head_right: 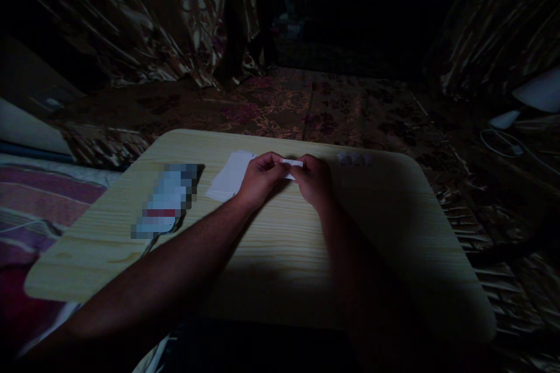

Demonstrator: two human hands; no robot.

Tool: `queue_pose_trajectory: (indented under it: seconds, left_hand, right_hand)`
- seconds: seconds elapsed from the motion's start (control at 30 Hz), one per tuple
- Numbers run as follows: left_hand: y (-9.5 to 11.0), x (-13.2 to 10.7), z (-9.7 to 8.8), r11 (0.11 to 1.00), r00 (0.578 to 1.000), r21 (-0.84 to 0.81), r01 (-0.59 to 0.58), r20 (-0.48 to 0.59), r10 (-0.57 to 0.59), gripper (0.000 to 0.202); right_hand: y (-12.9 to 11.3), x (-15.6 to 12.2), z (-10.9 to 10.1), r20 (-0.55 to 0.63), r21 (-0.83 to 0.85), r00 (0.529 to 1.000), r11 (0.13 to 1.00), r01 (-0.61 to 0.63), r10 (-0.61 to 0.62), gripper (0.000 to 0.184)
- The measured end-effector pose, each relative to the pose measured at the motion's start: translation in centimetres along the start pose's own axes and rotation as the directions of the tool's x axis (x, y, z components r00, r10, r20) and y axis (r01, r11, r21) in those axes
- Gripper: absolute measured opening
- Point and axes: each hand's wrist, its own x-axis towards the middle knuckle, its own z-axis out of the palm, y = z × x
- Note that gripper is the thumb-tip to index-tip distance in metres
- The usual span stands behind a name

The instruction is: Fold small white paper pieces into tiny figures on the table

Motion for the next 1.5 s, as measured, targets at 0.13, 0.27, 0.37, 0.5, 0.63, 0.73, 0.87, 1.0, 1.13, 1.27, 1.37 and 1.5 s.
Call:
queue_pose_trajectory:
  seconds: [0.13,0.27,0.37,0.5,0.63,0.73,0.87,1.0,1.13,1.27,1.37,1.5]
  left_hand:
    - [0.0,0.0,0.0,1.000,1.000,-0.002,0.001,-0.014,-0.001,0.018]
    - [-0.1,0.0,0.1,1.000,0.999,0.000,-0.005,-0.034,0.005,0.018]
    - [-0.2,0.0,0.0,1.000,0.999,-0.004,-0.007,-0.035,0.006,0.018]
    - [-0.1,0.0,0.0,1.000,1.000,-0.014,0.005,-0.021,-0.006,0.018]
    - [-0.1,0.0,0.0,1.000,1.000,-0.013,0.015,-0.008,-0.015,0.017]
    - [-0.3,0.1,-0.1,1.000,1.000,-0.012,0.003,-0.026,-0.003,0.016]
    - [-0.5,0.3,-0.2,0.999,0.998,-0.034,-0.004,-0.057,0.002,0.015]
    - [-0.5,0.3,-0.2,0.999,0.999,-0.048,-0.001,-0.041,-0.001,0.015]
    - [-0.6,0.3,-0.2,0.999,1.000,-0.041,-0.009,-0.028,0.008,0.015]
    - [-0.6,0.3,-0.2,0.998,1.000,-0.067,0.002,-0.025,-0.003,0.016]
    - [-0.5,0.2,-0.2,0.996,1.000,-0.084,0.016,-0.013,-0.017,0.017]
    - [-0.5,0.2,-0.2,0.997,1.000,-0.075,0.013,-0.023,-0.015,0.017]
  right_hand:
    - [0.1,0.0,0.0,0.001,-0.019,1.000,1.000,0.008,-0.008,0.016]
    - [0.2,0.0,0.0,0.019,-0.019,1.000,1.000,0.014,-0.013,0.015]
    - [0.2,0.1,0.0,0.026,-0.029,1.000,1.000,0.008,-0.007,0.014]
    - [0.1,-0.1,0.2,0.016,-0.001,1.000,1.000,-0.006,0.006,0.014]
    - [0.2,-0.1,0.1,0.010,-0.008,1.000,1.000,0.026,-0.025,0.012]
    - [0.4,0.0,0.0,0.010,-0.005,1.000,1.000,0.022,-0.022,0.011]
    - [0.8,0.3,0.3,0.003,0.046,1.000,0.999,-0.023,0.022,0.012]
    - [1.0,0.4,0.3,-0.010,0.071,1.000,0.997,0.007,-0.007,0.013]
    - [1.1,0.4,0.1,-0.027,0.035,0.999,0.999,0.020,-0.019,0.013]
    - [1.1,0.3,0.1,-0.039,0.051,0.999,0.998,0.023,-0.021,0.014]
    - [1.0,0.3,0.1,-0.042,0.029,0.999,0.999,0.031,-0.030,0.015]
    - [0.9,0.3,0.2,-0.027,0.086,1.000,0.996,-0.008,0.011,0.016]
